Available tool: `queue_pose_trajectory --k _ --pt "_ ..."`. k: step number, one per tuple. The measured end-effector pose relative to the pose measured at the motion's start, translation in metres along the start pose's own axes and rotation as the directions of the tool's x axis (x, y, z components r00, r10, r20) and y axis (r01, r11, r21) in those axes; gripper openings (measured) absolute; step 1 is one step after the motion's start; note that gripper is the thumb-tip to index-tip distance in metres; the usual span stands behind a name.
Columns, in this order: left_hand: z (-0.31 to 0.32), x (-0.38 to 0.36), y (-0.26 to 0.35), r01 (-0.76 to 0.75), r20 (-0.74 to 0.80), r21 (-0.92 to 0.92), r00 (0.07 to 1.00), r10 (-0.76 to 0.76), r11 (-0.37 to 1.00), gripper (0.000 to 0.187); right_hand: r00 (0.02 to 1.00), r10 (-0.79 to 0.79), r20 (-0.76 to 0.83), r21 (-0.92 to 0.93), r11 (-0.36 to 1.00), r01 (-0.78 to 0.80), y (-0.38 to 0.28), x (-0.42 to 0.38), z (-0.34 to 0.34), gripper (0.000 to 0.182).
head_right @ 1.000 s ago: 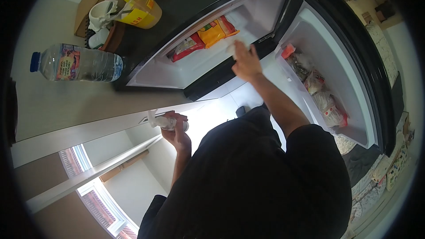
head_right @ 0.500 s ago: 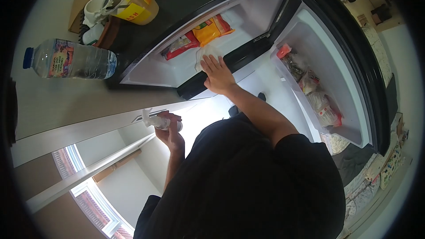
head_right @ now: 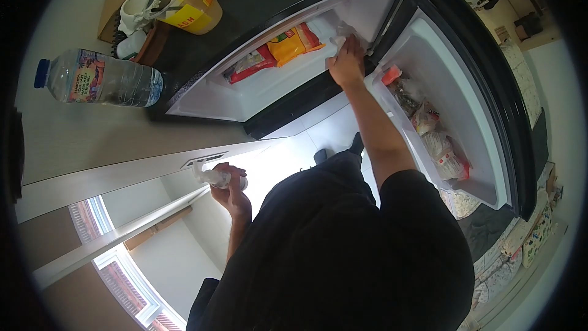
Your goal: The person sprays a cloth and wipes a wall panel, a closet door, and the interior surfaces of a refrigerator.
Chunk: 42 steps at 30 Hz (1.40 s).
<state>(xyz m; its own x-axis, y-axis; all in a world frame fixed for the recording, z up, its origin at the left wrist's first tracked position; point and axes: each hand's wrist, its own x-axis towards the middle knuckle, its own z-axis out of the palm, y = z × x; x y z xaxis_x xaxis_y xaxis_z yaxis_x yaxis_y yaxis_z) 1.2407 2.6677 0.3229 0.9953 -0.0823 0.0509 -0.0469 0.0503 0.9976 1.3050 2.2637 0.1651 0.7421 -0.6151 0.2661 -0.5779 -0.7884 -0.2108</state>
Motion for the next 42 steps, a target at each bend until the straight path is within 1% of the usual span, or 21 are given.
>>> queue_pose_trajectory --k 1,3,5,7,8,10,13,15,17,18,20,21,23,25,27,30,35,38,40,41,42 --pt "-0.001 -0.001 0.0 0.0 0.001 -0.002 1.0 0.0 1.0 0.032 0.998 0.035 -0.052 0.046 0.998 -0.033 -0.004 -0.008 0.005 0.066" --pt "-0.002 -0.001 -0.001 0.017 0.0 0.003 1.0 -0.017 1.0 0.032 0.986 -0.15 -0.066 -0.035 0.988 0.148 -0.015 -0.036 0.016 0.056" --pt "0.0 0.001 -0.002 0.021 0.004 -0.01 1.0 -0.021 1.0 0.032 0.955 -0.223 -0.198 0.15 0.955 0.254 -0.029 -0.056 0.01 0.043" --pt "0.002 0.002 -0.003 0.031 0.002 -0.016 1.0 -0.031 0.999 0.032 0.981 -0.125 -0.146 0.437 0.882 0.177 -0.037 -0.062 0.002 0.034" --pt "0.003 0.003 -0.002 0.023 0.02 -0.026 1.0 -0.023 0.999 0.031 0.983 -0.123 -0.14 0.436 0.883 0.173 -0.04 -0.066 -0.002 0.034" --pt "0.005 0.005 0.001 -0.006 0.035 -0.016 0.999 0.007 1.0 0.031 0.93 0.366 0.035 0.849 0.48 -0.22 -0.046 -0.063 -0.016 0.022" --pt "0.004 0.009 -0.001 -0.009 0.027 -0.01 1.0 0.01 1.0 0.031 0.804 0.593 -0.034 0.879 0.401 -0.259 -0.045 -0.05 -0.058 0.016" --pt "0.005 0.009 -0.003 0.004 0.031 -0.022 1.0 -0.003 1.0 0.031 0.83 0.553 -0.068 0.793 0.535 -0.291 -0.034 -0.035 -0.078 0.018" --pt "0.005 0.008 -0.003 0.015 0.035 -0.033 0.999 -0.014 0.999 0.031 0.822 0.059 -0.566 0.394 0.896 0.206 -0.022 -0.009 -0.079 0.02" --pt "0.005 0.007 -0.003 0.023 0.037 -0.033 0.999 -0.022 0.999 0.03 0.822 0.061 -0.566 0.393 0.897 0.204 -0.015 0.002 -0.071 0.02" --pt "0.007 0.007 -0.002 0.024 0.042 -0.034 0.999 -0.023 0.999 0.03 0.9 -0.2 -0.388 0.068 0.967 0.244 -0.003 0.019 -0.045 0.031" --pt "0.008 0.006 0.001 0.027 0.035 -0.032 0.999 -0.025 0.999 0.031 0.899 -0.198 -0.391 0.068 0.968 0.243 0.0 0.016 -0.03 0.031" --pt "0.008 0.005 0.003 0.024 0.028 -0.032 0.999 -0.023 0.999 0.031 0.998 0.062 -0.019 0.022 0.998 -0.062 0.004 0.013 -0.005 0.052" --pt "0.005 0.005 0.004 0.011 0.047 -0.002 0.999 -0.011 1.0 0.031 0.994 0.006 -0.112 0.03 1.0 -0.003 -0.001 0.005 -0.011 0.061" --pt "0.003 0.001 0.004 0.017 0.025 -0.004 1.0 -0.016 1.0 0.031 0.958 0.114 -0.263 0.036 0.993 -0.109 -0.006 -0.004 -0.001 0.049" --pt "-0.004 0.0 0.001 0.025 -0.043 0.001 0.999 -0.025 1.0 0.031 0.943 0.166 -0.287 0.189 0.975 -0.114 -0.004 -0.011 0.018 0.039" --pt "-0.009 0.0 -0.003 0.037 -0.071 -0.016 0.997 -0.039 0.999 0.033 0.996 0.068 -0.064 0.306 0.951 -0.046 -0.035 -0.046 -0.001 0.025" --pt "-0.008 0.003 -0.004 0.039 -0.077 -0.039 0.996 -0.042 0.998 0.034 0.959 -0.02 -0.281 0.557 0.811 0.18 -0.055 -0.073 -0.009 0.023" --pt "-0.007 0.004 -0.003 0.037 -0.078 -0.042 0.996 -0.04 0.998 0.034 0.937 0.327 -0.122 0.846 0.528 -0.074 -0.061 -0.08 -0.022 0.021" --pt "-0.006 0.005 -0.001 0.02 -0.067 -0.038 0.997 -0.022 0.999 0.033 0.849 0.522 0.088 0.927 0.269 -0.262 -0.046 -0.068 -0.015 0.019" --pt "-0.007 0.005 0.0 0.004 -0.053 -0.032 0.999 -0.006 0.999 0.033 0.814 0.575 -0.078 0.896 0.399 -0.195 -0.026 -0.052 -0.002 0.018"
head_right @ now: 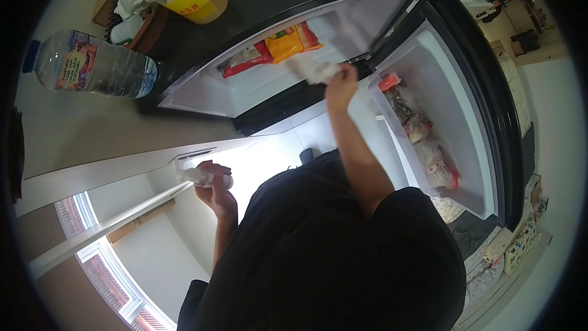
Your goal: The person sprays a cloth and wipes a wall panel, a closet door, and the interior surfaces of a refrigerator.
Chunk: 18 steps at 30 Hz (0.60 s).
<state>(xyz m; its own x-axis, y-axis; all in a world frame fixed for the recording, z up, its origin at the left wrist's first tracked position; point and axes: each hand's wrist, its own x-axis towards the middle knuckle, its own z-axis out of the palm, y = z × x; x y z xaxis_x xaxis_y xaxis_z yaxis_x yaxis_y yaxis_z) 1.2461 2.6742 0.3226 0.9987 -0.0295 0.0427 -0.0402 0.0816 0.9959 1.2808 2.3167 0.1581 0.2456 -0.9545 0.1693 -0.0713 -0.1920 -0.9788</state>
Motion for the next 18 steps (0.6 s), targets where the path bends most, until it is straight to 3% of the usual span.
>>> queue_pose_trajectory --k 1,2,3,5,6,7,9,10,13,18 --pt "-0.001 0.0 0.0 0.001 -0.002 0.004 1.0 -0.001 1.0 0.033 0.99 0.135 -0.032 0.102 0.986 -0.131 -0.044 0.012 -0.006 0.018" --pt "0.0 0.0 0.0 0.006 0.013 -0.004 1.0 -0.006 1.0 0.032 0.997 -0.046 -0.057 -0.095 0.995 0.041 -0.038 0.033 -0.01 0.019" --pt "0.0 0.001 0.0 0.011 0.031 -0.013 0.999 -0.01 1.0 0.031 0.997 -0.045 -0.059 -0.092 0.995 0.04 -0.034 0.045 -0.009 0.019" --pt "0.0 0.0 0.001 0.007 0.039 -0.006 0.999 -0.007 1.0 0.03 0.951 -0.308 0.032 -0.297 0.906 0.303 -0.026 0.065 -0.006 0.016" --pt "0.001 0.0 0.002 0.012 0.038 -0.009 0.999 -0.012 1.0 0.031 0.939 -0.279 0.202 -0.312 0.89 0.331 -0.014 0.069 -0.005 0.023" --pt "0.001 -0.001 0.003 0.02 0.037 -0.009 0.999 -0.02 1.0 0.031 0.941 -0.274 0.201 -0.311 0.892 0.326 -0.006 0.062 -0.003 0.023" --pt "0.001 -0.003 0.004 0.022 0.041 0.002 0.999 -0.022 1.0 0.031 0.75 -0.41 0.518 -0.554 0.507 0.66 0.005 0.044 0.007 0.041" --pt "0.002 -0.003 0.005 0.022 0.041 0.005 0.999 -0.023 1.0 0.031 0.734 -0.342 0.587 -0.545 0.503 0.671 0.001 0.03 0.007 0.055" --pt "0.003 -0.004 0.005 0.019 0.015 0.01 1.0 -0.02 1.0 0.031 0.686 -0.339 0.644 -0.502 0.49 0.713 -0.008 -0.017 0.01 0.053" --pt "0.006 -0.005 0.003 0.021 0.017 -0.023 1.0 -0.021 1.0 0.03 0.439 -0.365 0.821 -0.331 0.323 0.887 -0.01 -0.068 0.026 0.053"
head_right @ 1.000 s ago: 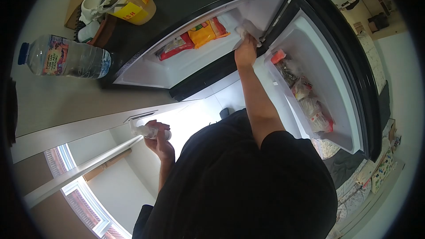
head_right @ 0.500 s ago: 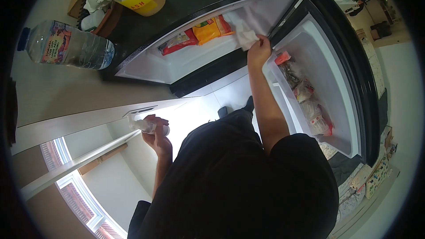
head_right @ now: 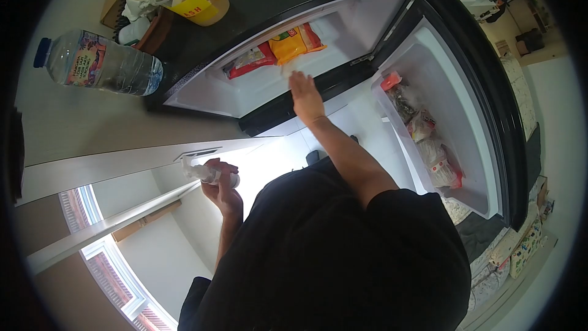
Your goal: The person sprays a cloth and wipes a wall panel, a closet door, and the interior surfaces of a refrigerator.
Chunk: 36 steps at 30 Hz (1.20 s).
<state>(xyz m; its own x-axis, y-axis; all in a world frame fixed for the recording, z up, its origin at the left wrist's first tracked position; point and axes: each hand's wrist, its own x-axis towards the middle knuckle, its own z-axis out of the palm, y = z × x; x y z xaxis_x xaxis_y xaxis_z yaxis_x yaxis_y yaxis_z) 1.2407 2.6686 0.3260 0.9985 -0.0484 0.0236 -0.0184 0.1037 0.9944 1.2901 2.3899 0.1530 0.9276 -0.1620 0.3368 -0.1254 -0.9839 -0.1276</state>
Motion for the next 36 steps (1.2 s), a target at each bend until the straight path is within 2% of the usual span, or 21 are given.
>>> queue_pose_trajectory --k 1,2,4,5,6,7,8,9,10,11,12,15,22,24,27,32,35,36 --pt "0.002 0.0 0.0 0.01 0.007 -0.012 1.0 -0.01 1.0 0.03 0.997 -0.07 -0.01 -0.001 0.998 0.07 -0.006 0.002 0.0 0.051" --pt "0.004 0.001 0.001 0.006 0.009 -0.013 1.0 -0.006 1.0 0.03 0.997 -0.069 -0.015 -0.002 0.998 0.069 -0.012 0.005 0.001 0.051" --pt "0.008 0.0 0.003 0.007 0.036 0.011 0.999 -0.008 1.0 0.03 0.965 -0.235 -0.115 0.2 0.946 0.255 -0.024 0.01 0.0 0.04" --pt "0.011 -0.001 0.002 0.006 0.037 0.013 0.999 -0.006 1.0 0.03 0.965 -0.233 -0.118 0.201 0.946 0.253 -0.03 0.01 -0.001 0.04" --pt "0.013 -0.002 0.003 0.017 0.052 0.004 0.998 -0.017 1.0 0.031 0.982 -0.177 -0.062 0.444 0.877 0.186 -0.039 0.009 -0.006 0.033" --pt "0.014 -0.002 0.004 0.025 0.064 -0.002 0.998 -0.025 1.0 0.031 0.99 -0.139 0.003 0.656 0.747 0.103 -0.049 0.011 -0.011 0.026" --pt "0.016 -0.002 0.005 0.023 0.062 0.001 0.998 -0.023 1.0 0.032 0.996 0.003 -0.09 0.782 0.619 0.069 -0.06 0.012 -0.014 0.022" --pt "0.016 -0.001 0.006 0.016 0.051 0.009 0.999 -0.017 1.0 0.032 0.996 -0.004 -0.094 0.789 0.609 0.077 -0.067 0.01 -0.02 0.022" --pt "0.017 -0.001 0.007 0.015 0.063 0.006 0.998 -0.015 1.0 0.031 0.964 0.19 0.186 0.952 0.209 -0.224 -0.069 0.006 -0.028 0.024" --pt "0.016 -0.002 0.007 0.017 0.074 0.002 0.997 -0.017 1.0 0.03 0.83 0.234 0.506 0.856 -0.258 -0.449 -0.067 0.002 -0.036 0.026" --pt "0.015 -0.002 0.006 0.019 0.061 0.008 0.998 -0.019 1.0 0.03 0.799 0.163 0.579 0.77 -0.433 -0.47 -0.057 0.003 -0.05 0.032" --pt "0.012 -0.002 0.002 0.03 0.071 -0.017 0.997 -0.029 0.999 0.03 0.769 0.086 0.634 0.66 -0.579 -0.479 -0.035 0.001 -0.063 0.037" --pt "0.01 -0.004 0.002 0.039 0.074 -0.019 0.997 -0.037 0.999 0.029 0.757 0.061 0.65 0.602 -0.65 -0.464 -0.018 -0.01 -0.08 0.037" --pt "0.01 -0.004 0.0 0.036 0.09 -0.013 0.995 -0.034 0.999 0.029 0.749 0.007 0.663 0.544 -0.691 -0.475 -0.016 -0.02 -0.087 0.036" --pt "0.011 -0.003 -0.006 0.037 0.126 -0.043 0.992 -0.032 0.998 0.028 0.709 0.065 0.702 0.543 -0.693 -0.475 -0.011 -0.046 -0.1 0.034" --pt "0.02 0.0 -0.007 0.03 0.19 -0.073 0.982 -0.015 0.997 0.028 0.56 0.295 0.774 0.618 -0.541 -0.57 0.037 -0.157 -0.092 0.032" --pt "0.026 -0.001 -0.003 0.046 0.191 -0.082 0.981 -0.029 0.996 0.027 0.492 0.373 0.787 0.61 -0.596 -0.523 0.073 -0.248 -0.109 0.028" --pt "0.027 -0.002 -0.004 0.026 0.198 -0.089 0.98 -0.008 0.996 0.027 0.437 0.415 0.798 0.601 -0.612 -0.515 0.092 -0.293 -0.102 0.027"
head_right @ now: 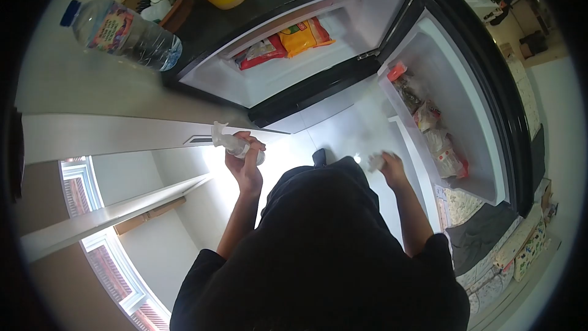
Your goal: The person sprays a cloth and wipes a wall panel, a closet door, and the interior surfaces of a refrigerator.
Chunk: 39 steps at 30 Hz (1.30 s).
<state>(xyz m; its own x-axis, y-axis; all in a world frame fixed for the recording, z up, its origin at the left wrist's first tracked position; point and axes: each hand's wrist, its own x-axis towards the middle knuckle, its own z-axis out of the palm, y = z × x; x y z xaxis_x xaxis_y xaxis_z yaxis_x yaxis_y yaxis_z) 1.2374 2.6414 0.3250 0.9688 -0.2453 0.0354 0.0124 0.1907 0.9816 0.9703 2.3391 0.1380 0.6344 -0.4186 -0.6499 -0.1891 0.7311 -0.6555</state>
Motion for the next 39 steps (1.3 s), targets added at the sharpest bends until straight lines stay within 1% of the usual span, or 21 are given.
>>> queue_pose_trajectory --k 1,2,3,5,7,9,11,13,15,17,19,21,25,27,29,32,34,35,37,38,39 --pt "0.002 -0.001 -0.001 -0.014 -0.007 -0.006 1.0 0.014 1.0 0.027 1.0 -0.025 -0.012 -0.058 0.998 0.025 0.004 -0.02 -0.034 0.023" --pt "0.005 -0.003 -0.001 -0.022 -0.012 -0.013 1.0 0.022 1.0 0.027 0.996 -0.08 -0.039 -0.143 0.987 0.073 0.035 -0.02 -0.107 0.021" --pt "0.008 -0.006 0.0 -0.029 -0.016 -0.018 0.999 0.028 0.999 0.026 0.961 -0.111 -0.254 -0.231 0.972 0.051 0.043 -0.04 -0.135 0.021" --pt "0.017 -0.014 0.005 -0.031 -0.04 -0.003 0.999 0.031 0.999 0.026 0.894 -0.197 -0.403 -0.324 0.944 0.062 0.073 -0.045 -0.251 0.035" --pt "0.025 -0.024 0.008 -0.028 -0.056 0.02 0.998 0.029 0.999 0.026 0.781 -0.295 -0.551 -0.16 0.955 0.248 0.052 -0.071 -0.279 0.045" --pt "0.03 -0.037 0.007 -0.032 -0.047 0.033 0.998 0.033 0.999 0.027 0.704 -0.273 -0.656 -0.011 0.936 0.353 0.0 -0.091 -0.275 0.053" --pt "0.038 -0.053 0.007 -0.038 -0.016 0.02 0.999 0.038 0.999 0.027 0.68 -0.435 -0.59 0.028 0.831 0.556 -0.053 -0.126 -0.227 0.045" --pt "0.048 -0.071 0.011 -0.049 0.022 0.003 0.999 0.049 0.999 0.028 0.698 -0.509 -0.503 -0.054 0.825 0.563 -0.085 -0.145 -0.204 0.041" --pt "0.059 -0.094 0.015 -0.061 0.064 0.021 0.996 0.06 0.998 0.029 0.762 -0.483 -0.432 -0.059 0.858 0.51 -0.103 -0.148 -0.205 0.035" --pt "0.071 -0.115 0.015 -0.064 0.085 0.034 0.995 0.061 0.997 0.03 0.772 -0.49 -0.405 -0.113 0.864 0.49 -0.109 -0.15 -0.197 0.027" --pt "0.082 -0.147 0.017 -0.036 0.08 0.053 0.996 0.032 0.998 0.033 0.768 -0.529 -0.36 -0.135 0.844 0.518 -0.107 -0.156 -0.199 0.03" --pt "0.09 -0.177 0.017 -0.042 0.09 0.065 0.995 0.036 0.997 0.031 0.761 -0.515 -0.394 -0.17 0.855 0.49 -0.107 -0.167 -0.187 0.044" --pt "0.098 -0.228 0.022 -0.023 0.318 0.067 0.948 0.001 0.997 0.014 0.818 -0.49 -0.303 -0.222 0.871 0.439 -0.069 -0.168 -0.198 0.036" --pt "0.101 -0.24 0.029 -0.017 0.386 0.076 0.922 -0.014 0.997 0.016 0.868 -0.469 -0.161 -0.309 0.86 0.407 -0.056 -0.177 -0.185 0.028" --pt "0.105 -0.247 0.039 -0.098 0.44 0.121 0.897 0.035 0.988 0.033 0.901 -0.413 -0.135 -0.33 0.876 0.352 -0.037 -0.173 -0.168 0.029" --pt "0.113 -0.253 0.052 -0.107 0.46 0.014 0.883 0.088 0.994 0.028 0.955 -0.279 0.103 -0.374 0.878 0.297 -0.033 -0.182 -0.124 0.044" --pt "0.115 -0.257 0.059 -0.028 0.471 -0.127 0.878 0.085 0.992 0.032 0.942 -0.177 0.285 -0.435 0.852 0.291 -0.038 -0.19 -0.082 0.052" --pt "0.112 -0.257 0.061 -0.043 0.462 -0.132 0.881 0.1 0.99 0.032 0.916 -0.122 0.381 -0.457 0.837 0.301 -0.038 -0.188 -0.066 0.053" --pt "0.099 -0.256 0.062 -0.05 0.478 -0.106 0.873 0.095 0.993 0.032 0.843 -0.193 0.503 -0.399 0.813 0.424 -0.045 -0.196 -0.019 0.052" --pt "0.085 -0.255 0.047 -0.06 0.436 -0.06 0.897 0.08 0.996 0.035 0.834 -0.281 0.474 -0.432 0.751 0.498 -0.05 -0.2 0.007 0.052" --pt "0.084 -0.25 0.049 -0.076 0.426 -0.065 0.9 0.096 0.995 0.035 0.825 -0.283 0.489 -0.431 0.744 0.511 -0.055 -0.195 0.013 0.052"
